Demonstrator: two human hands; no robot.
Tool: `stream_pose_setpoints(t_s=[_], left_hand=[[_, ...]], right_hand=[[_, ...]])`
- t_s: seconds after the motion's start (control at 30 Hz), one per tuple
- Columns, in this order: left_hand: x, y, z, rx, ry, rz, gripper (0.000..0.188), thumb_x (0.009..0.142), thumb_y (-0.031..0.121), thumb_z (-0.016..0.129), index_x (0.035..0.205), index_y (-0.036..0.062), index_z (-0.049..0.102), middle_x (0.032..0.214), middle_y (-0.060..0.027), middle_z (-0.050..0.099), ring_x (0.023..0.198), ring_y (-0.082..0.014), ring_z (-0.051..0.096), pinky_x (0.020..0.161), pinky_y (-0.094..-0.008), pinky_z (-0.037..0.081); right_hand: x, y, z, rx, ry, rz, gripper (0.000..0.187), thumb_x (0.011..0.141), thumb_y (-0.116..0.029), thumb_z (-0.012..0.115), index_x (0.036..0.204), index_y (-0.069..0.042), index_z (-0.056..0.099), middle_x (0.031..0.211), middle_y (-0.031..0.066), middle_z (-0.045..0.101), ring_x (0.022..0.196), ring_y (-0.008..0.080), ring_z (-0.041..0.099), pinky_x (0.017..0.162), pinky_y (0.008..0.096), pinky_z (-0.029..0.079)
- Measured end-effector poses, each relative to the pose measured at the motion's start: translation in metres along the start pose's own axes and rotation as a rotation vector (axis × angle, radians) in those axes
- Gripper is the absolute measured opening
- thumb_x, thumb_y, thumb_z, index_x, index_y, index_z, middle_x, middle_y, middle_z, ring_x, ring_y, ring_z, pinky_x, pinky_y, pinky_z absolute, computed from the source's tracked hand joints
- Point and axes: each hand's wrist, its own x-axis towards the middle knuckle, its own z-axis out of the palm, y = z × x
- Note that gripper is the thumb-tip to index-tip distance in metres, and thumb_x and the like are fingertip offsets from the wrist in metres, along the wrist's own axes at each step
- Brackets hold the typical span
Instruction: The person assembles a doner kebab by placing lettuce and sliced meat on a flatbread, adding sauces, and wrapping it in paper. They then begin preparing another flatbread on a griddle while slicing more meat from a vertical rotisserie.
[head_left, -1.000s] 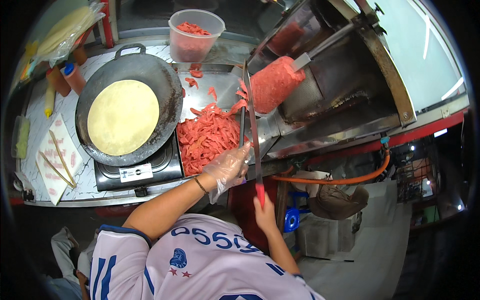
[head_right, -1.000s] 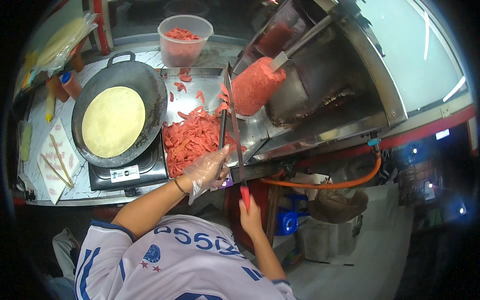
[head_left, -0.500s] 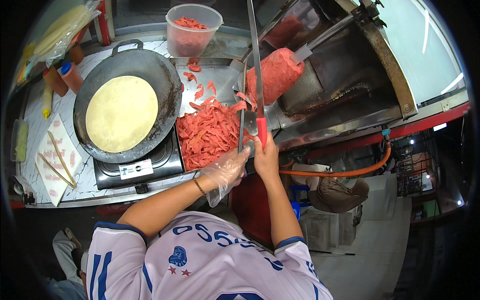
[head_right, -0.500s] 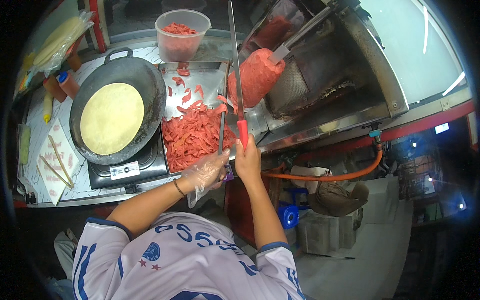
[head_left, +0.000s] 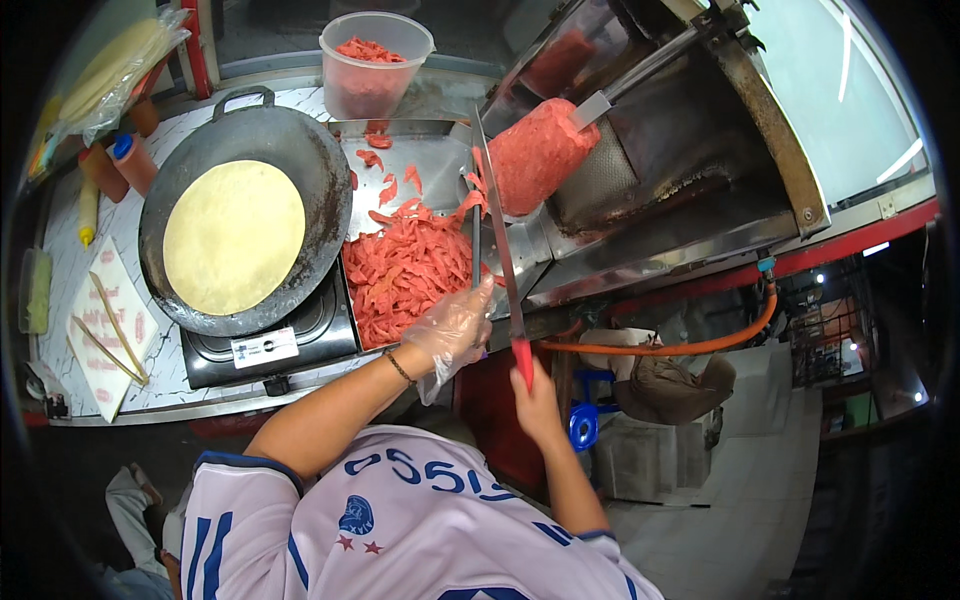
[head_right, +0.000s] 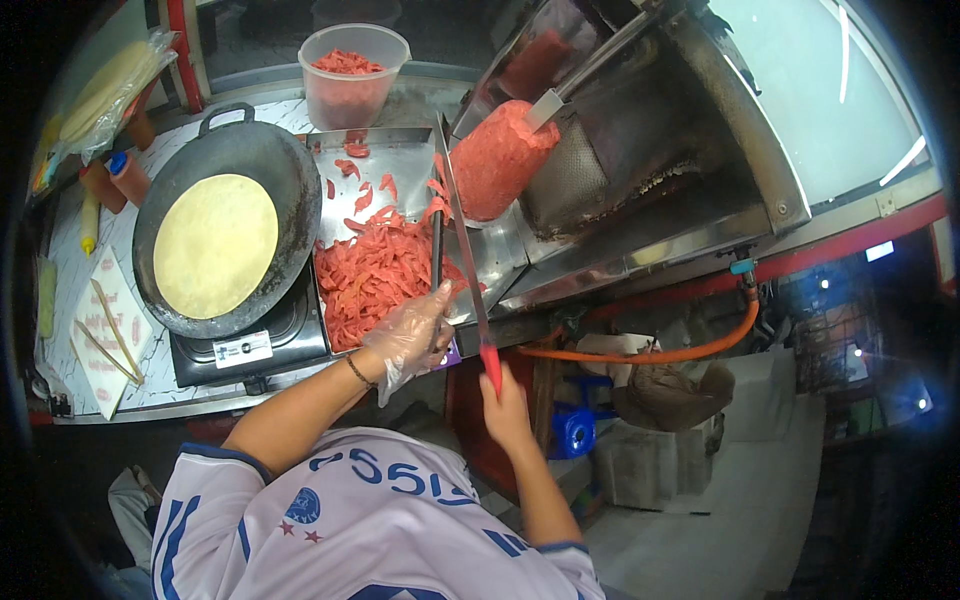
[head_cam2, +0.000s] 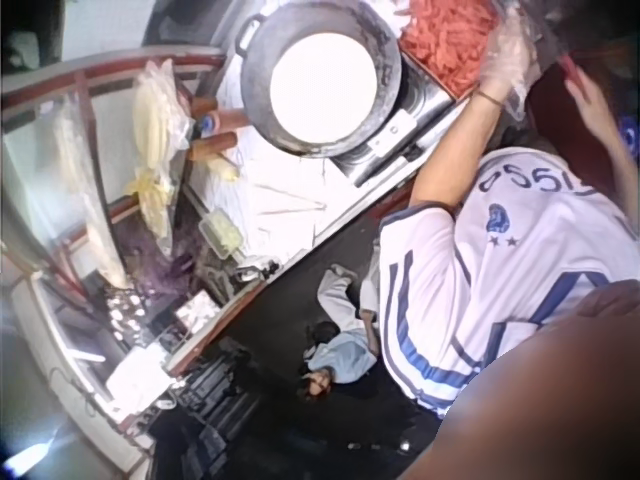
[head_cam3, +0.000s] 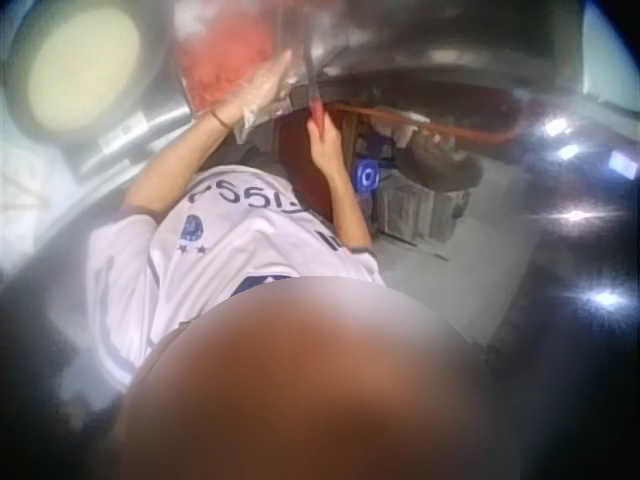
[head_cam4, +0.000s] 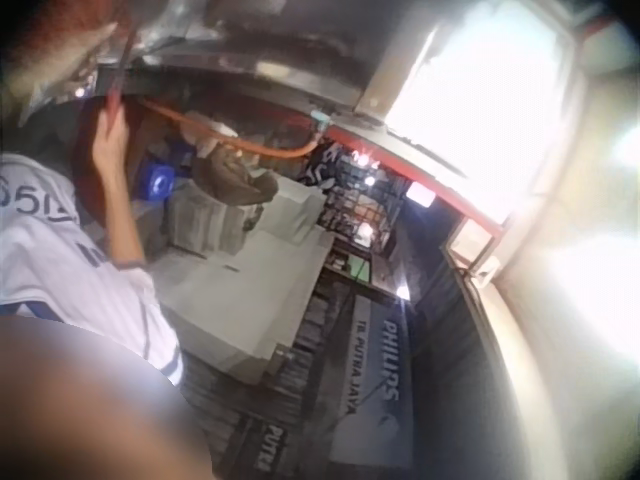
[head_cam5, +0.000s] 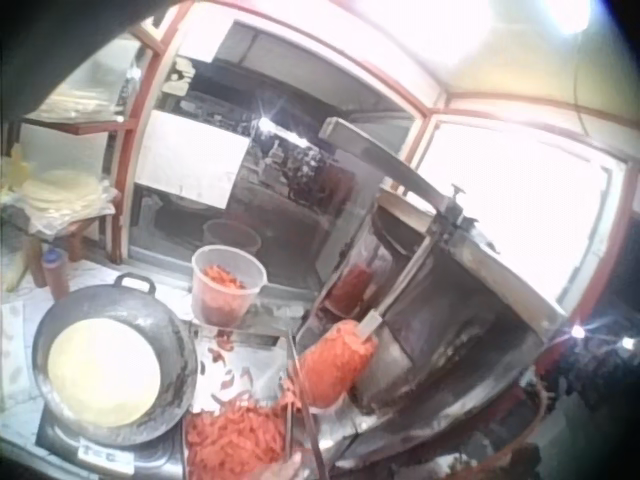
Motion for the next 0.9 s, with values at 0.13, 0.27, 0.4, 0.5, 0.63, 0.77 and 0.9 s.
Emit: stream_pose_setpoints(t_s=[0.13, 0.27, 0.4, 0.5, 0.63, 0.77, 0.9], left_hand=[[-0.009, 0.013, -0.013, -0.253, -0.187, -0.065, 0.053, 0.103, 0.065, 0.036, 0.093, 0.0142, 0.048, 0.060, -0.0006, 0.039, 0.044, -0.0130, 0.031, 0.043, -0.0293, 0.025], [-0.024, 0.012, -0.022, -0.237, -0.192, -0.059, 0.053, 0.105, 0.062, 0.035, 0.092, 0.0127, 0.048, 0.063, -0.0007, 0.038, 0.046, -0.0114, 0.031, 0.044, -0.0249, 0.025], [-0.033, -0.003, -0.020, -0.031, -0.085, -0.099, 0.053, 0.105, 0.062, 0.036, 0.092, 0.0116, 0.048, 0.063, -0.0023, 0.040, 0.046, -0.0131, 0.033, 0.043, -0.0284, 0.028], [-0.025, -0.008, -0.019, 0.111, -0.010, 0.019, 0.051, 0.104, 0.058, 0.044, 0.089, 0.0097, 0.050, 0.059, -0.0026, 0.042, 0.046, -0.0147, 0.039, 0.043, -0.0295, 0.034], [-0.008, -0.008, -0.016, 0.351, -0.029, 0.032, 0.055, 0.105, 0.056, 0.041, 0.083, 0.0058, 0.050, 0.059, -0.0054, 0.048, 0.046, -0.0182, 0.047, 0.044, -0.0351, 0.040], [0.006, -0.005, -0.016, 0.520, 0.049, 0.127, 0.068, 0.105, 0.060, 0.034, 0.078, 0.0007, 0.053, 0.061, -0.0114, 0.054, 0.054, -0.0252, 0.054, 0.056, -0.0410, 0.046], [0.011, -0.005, -0.012, 0.459, 0.028, 0.219, 0.059, 0.102, 0.065, 0.039, 0.086, 0.0093, 0.047, 0.059, -0.0038, 0.042, 0.047, -0.0168, 0.043, 0.044, -0.0340, 0.037]], right_hand=[[-0.077, 0.051, -0.019, 0.097, -0.117, 0.215, 0.033, 0.101, -0.019, 0.059, 0.131, -0.005, 0.058, 0.080, -0.0013, 0.058, 0.062, 0.0087, 0.054, 0.057, 0.0264, 0.043], [-0.086, 0.069, -0.054, -0.107, 0.057, -0.118, 0.019, 0.098, -0.018, 0.059, 0.108, -0.001, 0.060, 0.085, 0.0206, 0.068, 0.080, 0.0367, 0.070, 0.068, 0.0404, 0.051], [-0.042, 0.015, -0.042, -0.012, 0.096, -0.136, 0.020, 0.099, -0.019, 0.058, 0.108, -0.001, 0.059, 0.085, 0.0232, 0.066, 0.081, 0.0425, 0.068, 0.068, 0.0426, 0.051], [0.020, -0.041, -0.019, 0.016, 0.121, -0.137, 0.023, 0.100, -0.019, 0.057, 0.115, -0.002, 0.058, 0.079, 0.0240, 0.061, 0.074, 0.0435, 0.065, 0.063, 0.0453, 0.047], [0.060, -0.069, 0.001, 0.037, 0.249, -0.372, 0.023, 0.100, -0.020, 0.056, 0.113, 0.000, 0.056, 0.079, 0.0239, 0.061, 0.073, 0.0435, 0.064, 0.062, 0.0457, 0.046], [0.013, -0.034, 0.018, 0.096, 0.197, -0.165, 0.029, 0.101, -0.020, 0.055, 0.125, -0.004, 0.058, 0.094, 0.0263, 0.066, 0.097, 0.0422, 0.069, 0.079, 0.0429, 0.052], [0.003, -0.008, 0.015, -0.018, 0.123, -0.017, 0.028, 0.100, -0.021, 0.057, 0.120, -0.001, 0.057, 0.082, 0.0264, 0.064, 0.083, 0.0462, 0.068, 0.068, 0.0485, 0.050]])
